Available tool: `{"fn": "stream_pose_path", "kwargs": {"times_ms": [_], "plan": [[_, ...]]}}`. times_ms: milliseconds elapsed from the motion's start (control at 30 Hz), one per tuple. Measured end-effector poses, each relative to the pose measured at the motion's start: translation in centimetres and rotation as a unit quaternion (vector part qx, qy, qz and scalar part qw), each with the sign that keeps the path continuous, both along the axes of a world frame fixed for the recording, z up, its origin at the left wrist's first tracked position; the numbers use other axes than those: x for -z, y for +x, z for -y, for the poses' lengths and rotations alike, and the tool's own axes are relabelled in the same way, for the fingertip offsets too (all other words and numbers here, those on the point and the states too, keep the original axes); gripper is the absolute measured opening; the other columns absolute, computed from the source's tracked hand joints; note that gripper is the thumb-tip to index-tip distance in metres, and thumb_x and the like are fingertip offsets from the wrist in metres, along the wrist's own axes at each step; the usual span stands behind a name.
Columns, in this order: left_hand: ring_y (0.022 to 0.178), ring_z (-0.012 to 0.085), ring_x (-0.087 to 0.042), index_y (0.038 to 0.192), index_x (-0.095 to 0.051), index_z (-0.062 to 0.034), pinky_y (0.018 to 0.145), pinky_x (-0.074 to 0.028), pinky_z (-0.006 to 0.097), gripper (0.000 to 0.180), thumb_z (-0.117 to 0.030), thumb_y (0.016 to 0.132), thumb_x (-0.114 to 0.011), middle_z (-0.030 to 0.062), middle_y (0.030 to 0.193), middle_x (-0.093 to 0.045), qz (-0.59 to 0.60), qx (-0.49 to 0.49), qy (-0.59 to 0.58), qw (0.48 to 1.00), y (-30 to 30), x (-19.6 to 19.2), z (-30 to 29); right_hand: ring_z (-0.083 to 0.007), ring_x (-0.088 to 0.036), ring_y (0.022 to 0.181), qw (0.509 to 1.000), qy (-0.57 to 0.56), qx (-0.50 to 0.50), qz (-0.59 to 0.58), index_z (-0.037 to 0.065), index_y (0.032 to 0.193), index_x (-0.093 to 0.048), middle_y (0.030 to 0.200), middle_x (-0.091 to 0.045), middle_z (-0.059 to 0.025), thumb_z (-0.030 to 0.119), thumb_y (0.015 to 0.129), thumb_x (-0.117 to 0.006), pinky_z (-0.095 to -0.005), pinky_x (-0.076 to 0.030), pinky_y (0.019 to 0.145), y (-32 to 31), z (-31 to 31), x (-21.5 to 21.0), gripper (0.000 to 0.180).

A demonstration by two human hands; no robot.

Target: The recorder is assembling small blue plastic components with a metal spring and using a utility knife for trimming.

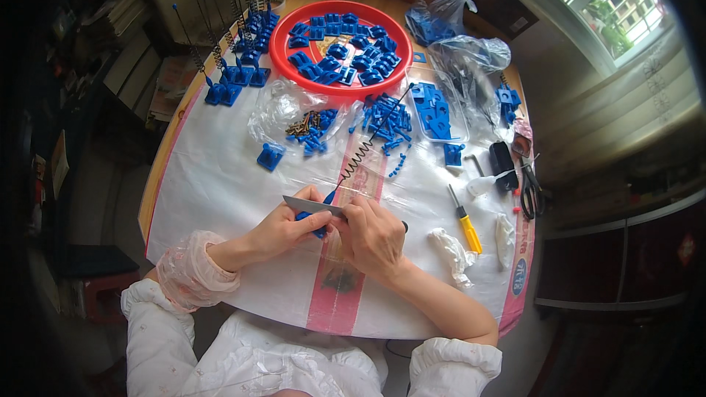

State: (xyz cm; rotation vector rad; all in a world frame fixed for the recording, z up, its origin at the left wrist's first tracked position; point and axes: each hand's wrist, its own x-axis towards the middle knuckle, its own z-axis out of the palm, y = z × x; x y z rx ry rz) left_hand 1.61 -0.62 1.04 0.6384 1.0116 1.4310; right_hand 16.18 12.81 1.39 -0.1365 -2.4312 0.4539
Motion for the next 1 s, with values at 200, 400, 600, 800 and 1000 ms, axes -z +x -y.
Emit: {"fn": "stream_pose_path", "kwargs": {"times_ms": [200, 400, 600, 800, 1000], "plan": [[0.102, 0.0056, -0.057, 0.108, -0.047, -0.0072, 0.086, -0.054, 0.025, 0.017, -0.017, 0.101, -0.059, -0.0004, 0.107, -0.054, 0.016, 0.0, 0.002, 1.0, 0.07, 0.32, -0.08, -0.0268, -0.057, 0.061, 1.0, 0.0, -0.004, -0.005, 0.004, 0.093, -0.052, 0.076, -0.054, -0.0093, 0.012, 0.081, -0.072, -0.0375, -0.042, 0.05, -0.11, 0.1, -0.18, 0.025], [0.104, 0.0057, -0.057, 0.11, -0.046, -0.0071, 0.089, -0.054, 0.026, 0.016, -0.017, 0.102, -0.056, -0.0001, 0.109, -0.052, 0.023, 0.0, 0.017, 1.0, 0.16, 0.36, -0.09, -0.0266, -0.057, 0.061, 1.0, -0.006, -0.005, -0.003, 0.004, 0.092, -0.051, 0.075, -0.054, -0.0091, 0.012, 0.081, -0.073, -0.0372, -0.041, 0.049, -0.19, 0.12, -0.16, 0.025], [0.099, 0.0045, -0.057, 0.108, -0.047, -0.0072, 0.085, -0.053, 0.024, 0.016, -0.018, 0.102, -0.057, -0.0005, 0.105, -0.054, 0.006, 0.0, 0.013, 1.0, 0.08, 0.21, -0.1, -0.0269, -0.057, 0.061, 1.0, -0.001, 0.0, -0.004, 0.004, 0.092, -0.052, 0.076, -0.054, -0.0095, 0.012, 0.08, -0.073, -0.0376, -0.042, 0.05, -0.16, 0.16, -0.08, 0.025], [0.089, 0.0017, -0.054, 0.105, -0.048, -0.0087, 0.074, -0.047, 0.02, 0.015, -0.018, 0.101, -0.059, -0.0026, 0.097, -0.054, -0.013, -0.016, 0.01, 1.0, 0.15, -0.07, -0.12, -0.0271, -0.057, 0.062, 1.0, 0.002, 0.0, 0.002, 0.004, 0.093, -0.052, 0.077, -0.055, -0.0097, 0.012, 0.08, -0.073, -0.0375, -0.042, 0.05, -0.07, 0.11, -0.01, 0.026], [0.084, 0.0002, -0.052, 0.103, -0.049, -0.0101, 0.068, -0.042, 0.018, 0.015, -0.019, 0.101, -0.06, -0.0041, 0.092, -0.054, -0.037, -0.024, 0.018, 0.999, 0.17, -0.12, -0.2, -0.0272, -0.057, 0.061, 1.0, 0.01, 0.001, -0.009, 0.003, 0.093, -0.052, 0.076, -0.055, -0.0097, 0.012, 0.081, -0.072, -0.0375, -0.041, 0.05, -0.11, 0.05, 0.05, 0.025]]}}
